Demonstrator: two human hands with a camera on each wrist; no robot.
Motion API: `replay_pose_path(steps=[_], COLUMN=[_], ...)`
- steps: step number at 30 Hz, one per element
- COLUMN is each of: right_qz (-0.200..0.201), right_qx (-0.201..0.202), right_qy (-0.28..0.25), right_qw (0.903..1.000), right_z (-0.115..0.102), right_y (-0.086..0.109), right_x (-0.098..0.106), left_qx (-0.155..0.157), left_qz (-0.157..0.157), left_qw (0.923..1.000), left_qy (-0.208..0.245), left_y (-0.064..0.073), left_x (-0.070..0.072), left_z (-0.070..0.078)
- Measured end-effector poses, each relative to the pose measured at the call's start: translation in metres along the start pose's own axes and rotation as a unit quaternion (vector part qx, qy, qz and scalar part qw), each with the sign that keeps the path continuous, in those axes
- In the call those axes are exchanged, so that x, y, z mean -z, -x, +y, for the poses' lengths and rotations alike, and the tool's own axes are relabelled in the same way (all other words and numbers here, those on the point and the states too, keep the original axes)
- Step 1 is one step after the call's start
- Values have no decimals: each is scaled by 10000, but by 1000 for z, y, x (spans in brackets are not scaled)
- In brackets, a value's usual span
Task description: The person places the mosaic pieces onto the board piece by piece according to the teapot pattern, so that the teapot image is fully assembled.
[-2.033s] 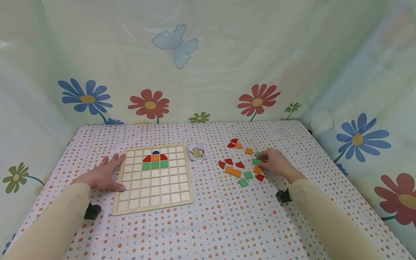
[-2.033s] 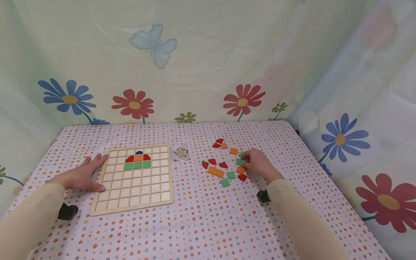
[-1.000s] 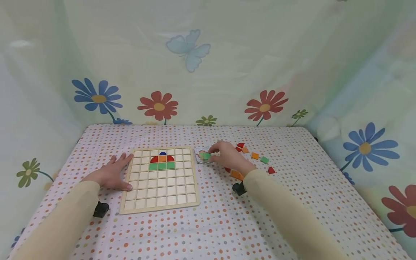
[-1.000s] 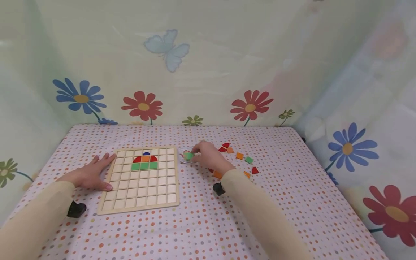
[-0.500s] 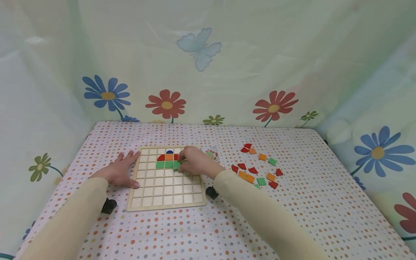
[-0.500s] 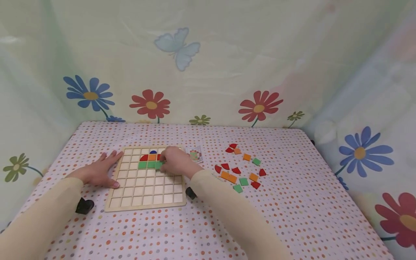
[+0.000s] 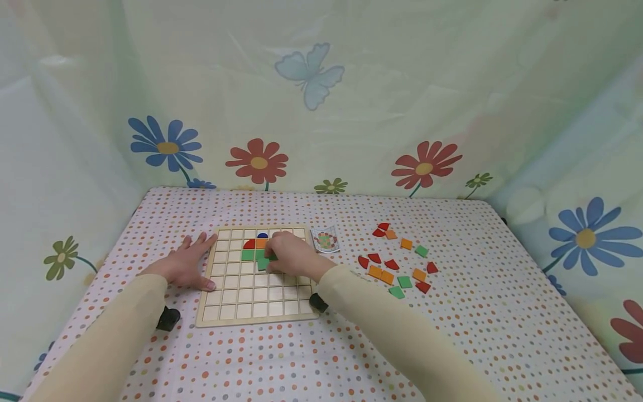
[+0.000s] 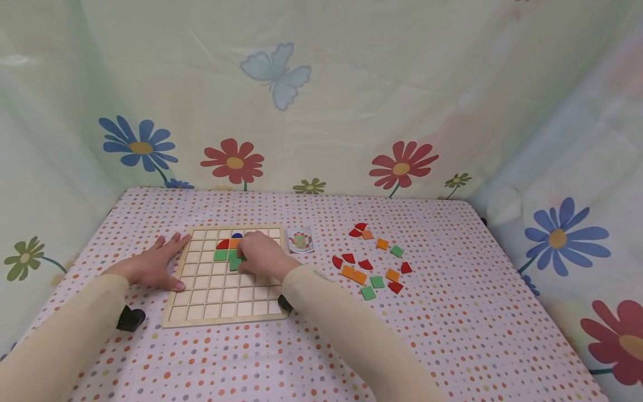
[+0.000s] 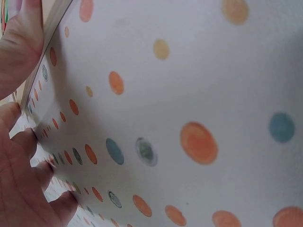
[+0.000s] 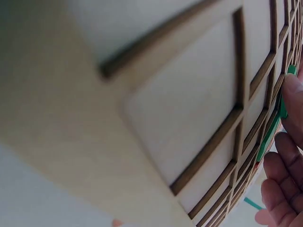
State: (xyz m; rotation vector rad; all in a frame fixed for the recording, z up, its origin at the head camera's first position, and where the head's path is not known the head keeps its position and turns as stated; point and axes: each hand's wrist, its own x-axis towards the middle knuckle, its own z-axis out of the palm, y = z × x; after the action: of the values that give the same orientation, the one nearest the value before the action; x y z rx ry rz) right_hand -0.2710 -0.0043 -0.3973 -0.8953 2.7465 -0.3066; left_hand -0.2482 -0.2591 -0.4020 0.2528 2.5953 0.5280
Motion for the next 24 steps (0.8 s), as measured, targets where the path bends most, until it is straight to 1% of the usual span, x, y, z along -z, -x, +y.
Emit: replay_pose_path(steps=[4, 9, 19, 24], right_qz=[45, 111, 81, 24], right_qx=[95, 218, 322, 351], right_qy=[169, 265, 229, 183], right_qw=[9998, 9994, 9992, 9992], right_z=[-3, -6, -5, -5], right_y=[-1, 0, 3, 2], right_x=[-1, -3, -1, 2], left_qx=[42, -18, -119, -85], left_qz=[-25, -15, 25, 56], left_qw=[10000, 10000, 9999, 9999], left_qy=[67, 44, 12, 27], left_y=[0, -2, -2, -2], left_x=[-1, -1, -2, -1], left_z=[-2, -4, -5, -5])
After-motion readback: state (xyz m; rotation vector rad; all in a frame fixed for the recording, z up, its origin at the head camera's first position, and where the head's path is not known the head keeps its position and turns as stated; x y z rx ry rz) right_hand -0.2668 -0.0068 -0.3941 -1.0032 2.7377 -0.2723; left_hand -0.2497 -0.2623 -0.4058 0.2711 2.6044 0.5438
